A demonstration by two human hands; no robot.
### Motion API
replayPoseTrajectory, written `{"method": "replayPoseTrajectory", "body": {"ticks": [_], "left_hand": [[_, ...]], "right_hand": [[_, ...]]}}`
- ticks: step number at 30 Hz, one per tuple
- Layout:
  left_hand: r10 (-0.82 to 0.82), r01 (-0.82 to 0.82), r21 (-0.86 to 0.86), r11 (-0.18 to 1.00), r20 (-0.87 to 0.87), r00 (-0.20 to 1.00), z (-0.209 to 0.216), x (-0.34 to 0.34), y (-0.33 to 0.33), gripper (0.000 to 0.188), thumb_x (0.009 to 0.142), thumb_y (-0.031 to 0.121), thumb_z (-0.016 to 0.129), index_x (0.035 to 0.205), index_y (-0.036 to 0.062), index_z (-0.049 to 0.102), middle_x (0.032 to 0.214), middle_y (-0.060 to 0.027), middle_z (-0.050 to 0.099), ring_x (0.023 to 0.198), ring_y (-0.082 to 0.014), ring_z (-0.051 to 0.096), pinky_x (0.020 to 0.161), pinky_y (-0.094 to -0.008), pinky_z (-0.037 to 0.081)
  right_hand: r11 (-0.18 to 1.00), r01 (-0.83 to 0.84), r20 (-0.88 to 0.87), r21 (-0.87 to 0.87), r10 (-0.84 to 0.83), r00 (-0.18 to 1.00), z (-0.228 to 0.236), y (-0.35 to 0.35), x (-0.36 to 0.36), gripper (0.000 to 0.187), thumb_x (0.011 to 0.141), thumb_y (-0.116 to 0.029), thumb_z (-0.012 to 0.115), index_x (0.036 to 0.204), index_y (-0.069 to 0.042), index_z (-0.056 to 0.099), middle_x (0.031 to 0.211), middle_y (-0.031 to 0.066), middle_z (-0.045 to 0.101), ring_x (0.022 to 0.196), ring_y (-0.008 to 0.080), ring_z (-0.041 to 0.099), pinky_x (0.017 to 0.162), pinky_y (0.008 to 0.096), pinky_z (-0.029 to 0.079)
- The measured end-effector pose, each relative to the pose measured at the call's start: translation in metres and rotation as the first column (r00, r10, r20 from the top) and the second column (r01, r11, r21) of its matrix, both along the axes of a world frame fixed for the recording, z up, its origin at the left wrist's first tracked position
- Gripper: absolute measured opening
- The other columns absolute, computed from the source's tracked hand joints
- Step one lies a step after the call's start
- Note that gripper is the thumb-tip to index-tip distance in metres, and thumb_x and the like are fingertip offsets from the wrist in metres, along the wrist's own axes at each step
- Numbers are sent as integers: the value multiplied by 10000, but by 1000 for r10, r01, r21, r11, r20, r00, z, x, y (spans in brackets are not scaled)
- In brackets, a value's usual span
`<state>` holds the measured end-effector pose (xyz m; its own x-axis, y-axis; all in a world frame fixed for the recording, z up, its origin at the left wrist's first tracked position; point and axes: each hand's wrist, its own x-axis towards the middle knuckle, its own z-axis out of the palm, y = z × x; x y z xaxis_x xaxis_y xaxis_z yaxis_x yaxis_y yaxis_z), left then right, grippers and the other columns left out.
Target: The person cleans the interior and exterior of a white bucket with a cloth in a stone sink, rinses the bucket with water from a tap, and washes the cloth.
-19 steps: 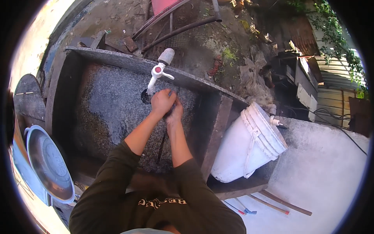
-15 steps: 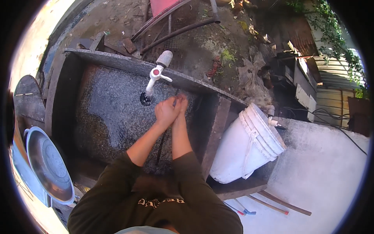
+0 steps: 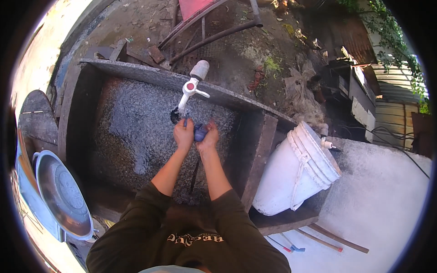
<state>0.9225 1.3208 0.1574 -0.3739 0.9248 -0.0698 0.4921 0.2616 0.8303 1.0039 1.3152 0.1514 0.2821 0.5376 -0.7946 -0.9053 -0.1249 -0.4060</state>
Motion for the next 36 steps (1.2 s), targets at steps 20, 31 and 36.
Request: {"method": "replayPoseTrajectory", "body": {"ticks": [20, 31, 36], "left_hand": [[-6, 4, -92, 996, -21, 1000, 2, -29, 87, 365, 865, 348, 452, 884, 22, 613, 906, -238, 580, 889, -392, 536, 751, -450, 410], [359, 280, -433, 857, 890, 281, -49, 2, 0, 431, 872, 331, 463, 1175, 26, 465, 977, -96, 570, 883, -199, 540, 763, -382, 436], [-65, 402, -310, 862, 718, 693, 39, -78, -19, 457, 870, 340, 503, 1234, 70, 447, 1180, -69, 512, 992, -155, 505, 830, -310, 396]], "right_hand": [[931, -270, 159, 247, 237, 959, -8, 54, -68, 315, 847, -233, 520, 1092, -39, 483, 1014, 106, 546, 936, 190, 532, 823, 326, 431], [895, -334, 941, -295, 334, 62, -27, 12, -18, 553, 791, -236, 619, 1200, 61, 394, 1078, 174, 559, 977, 275, 548, 873, 336, 393], [620, -471, 695, -627, 719, 23, 35, 16, -22, 593, 769, -332, 609, 1173, 61, 424, 1092, 240, 550, 1025, 352, 533, 860, 365, 414]]}}
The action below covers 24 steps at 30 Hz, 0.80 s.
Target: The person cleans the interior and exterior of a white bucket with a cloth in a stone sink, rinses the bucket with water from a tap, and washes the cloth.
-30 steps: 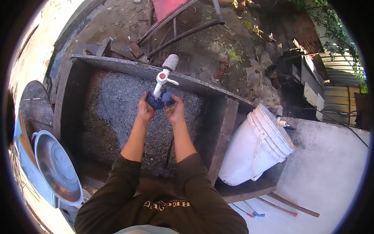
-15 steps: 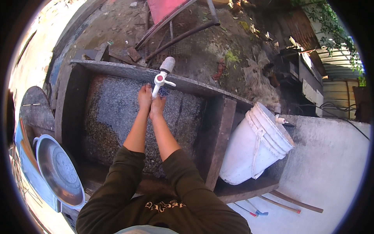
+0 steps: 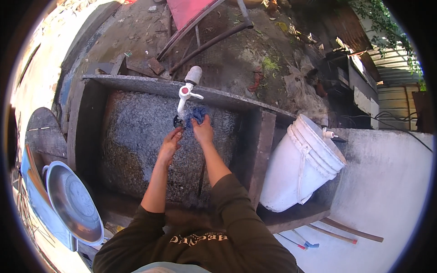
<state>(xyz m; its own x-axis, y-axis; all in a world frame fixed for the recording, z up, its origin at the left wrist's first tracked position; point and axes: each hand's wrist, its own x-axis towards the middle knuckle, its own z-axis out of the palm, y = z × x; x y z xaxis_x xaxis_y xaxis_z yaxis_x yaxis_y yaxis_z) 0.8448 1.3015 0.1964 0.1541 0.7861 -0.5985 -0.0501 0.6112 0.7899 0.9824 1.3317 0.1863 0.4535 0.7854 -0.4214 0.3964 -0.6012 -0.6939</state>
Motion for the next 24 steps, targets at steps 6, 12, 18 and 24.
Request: {"method": "replayPoseTrajectory", "body": {"ticks": [6, 12, 18, 24], "left_hand": [[186, 233, 646, 727, -512, 839, 137, 34, 71, 502, 783, 446, 574, 1128, 86, 512, 1093, -162, 538, 1030, -312, 517, 845, -392, 411], [44, 515, 428, 743, -798, 601, 161, 61, 96, 442, 721, 471, 603, 995, 128, 546, 1044, -153, 581, 940, -334, 565, 797, -415, 423], [-4, 568, 583, 581, -696, 718, 152, 45, 96, 457, 684, 99, 518, 1135, 154, 467, 1080, -146, 563, 1007, -337, 533, 847, -408, 407], [399, -434, 557, 708, 191, 897, 98, 11, 29, 595, 838, 233, 580, 1292, 26, 255, 1115, -141, 478, 952, -192, 526, 830, -270, 427]], "right_hand": [[979, -140, -105, 148, 156, 982, -39, -36, -4, 602, 711, -293, 627, 1185, 30, 444, 1120, 247, 520, 1062, 369, 490, 904, 381, 389], [985, -41, -285, 166, 87, 955, -23, -125, 3, 515, 735, -258, 634, 1143, 16, 484, 1020, 191, 569, 942, 326, 549, 808, 380, 443], [932, 350, -902, -98, -232, 364, 93, -200, 43, 377, 851, -438, 471, 1066, -130, 507, 1034, 25, 570, 897, 192, 561, 673, 369, 450], [861, 509, -992, -9, -70, 102, 126, -210, 38, 385, 863, -476, 409, 1057, -160, 514, 1005, 21, 577, 930, 192, 552, 673, 380, 449]]}}
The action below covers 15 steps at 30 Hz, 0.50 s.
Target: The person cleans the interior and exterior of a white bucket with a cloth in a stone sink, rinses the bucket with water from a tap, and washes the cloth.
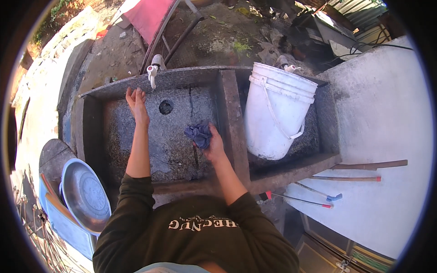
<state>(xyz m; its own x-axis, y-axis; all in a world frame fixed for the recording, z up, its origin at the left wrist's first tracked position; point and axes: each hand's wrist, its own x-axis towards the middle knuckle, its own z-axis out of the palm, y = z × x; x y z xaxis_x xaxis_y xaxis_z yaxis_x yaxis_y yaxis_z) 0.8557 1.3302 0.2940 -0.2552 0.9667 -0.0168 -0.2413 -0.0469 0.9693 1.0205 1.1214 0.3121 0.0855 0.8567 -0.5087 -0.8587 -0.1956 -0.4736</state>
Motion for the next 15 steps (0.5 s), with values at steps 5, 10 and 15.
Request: {"method": "replayPoseTrajectory", "body": {"ticks": [5, 10, 15], "left_hand": [[-352, 372, -425, 825, 130, 927, -2, 87, -126, 614, 886, 499, 377, 1238, -4, 395, 1142, -119, 489, 1006, -203, 477, 859, -319, 392], [-610, 609, -303, 733, 104, 786, 32, 113, -170, 687, 893, 496, 352, 1351, 2, 216, 1381, -142, 276, 1284, -246, 228, 1054, -314, 153], [-362, 636, -543, 548, 532, 766, -50, 76, -77, 948, 732, 717, 405, 1351, 26, 211, 1335, -151, 337, 1156, -294, 401, 969, -429, 310]], "right_hand": [[795, 605, 999, -27, 7, 37, -69, 33, -64, 452, 814, -421, 566, 967, 3, 537, 916, 96, 607, 713, 205, 600, 601, 329, 487], [950, 307, 847, -65, -110, 520, -99, 46, 14, 503, 814, -311, 607, 1046, 117, 482, 897, 169, 598, 833, 220, 562, 745, 300, 440], [932, 363, 805, 16, -228, 548, 14, 29, -58, 425, 795, -306, 611, 1078, -3, 520, 909, 174, 615, 735, 272, 599, 678, 347, 473]]}}
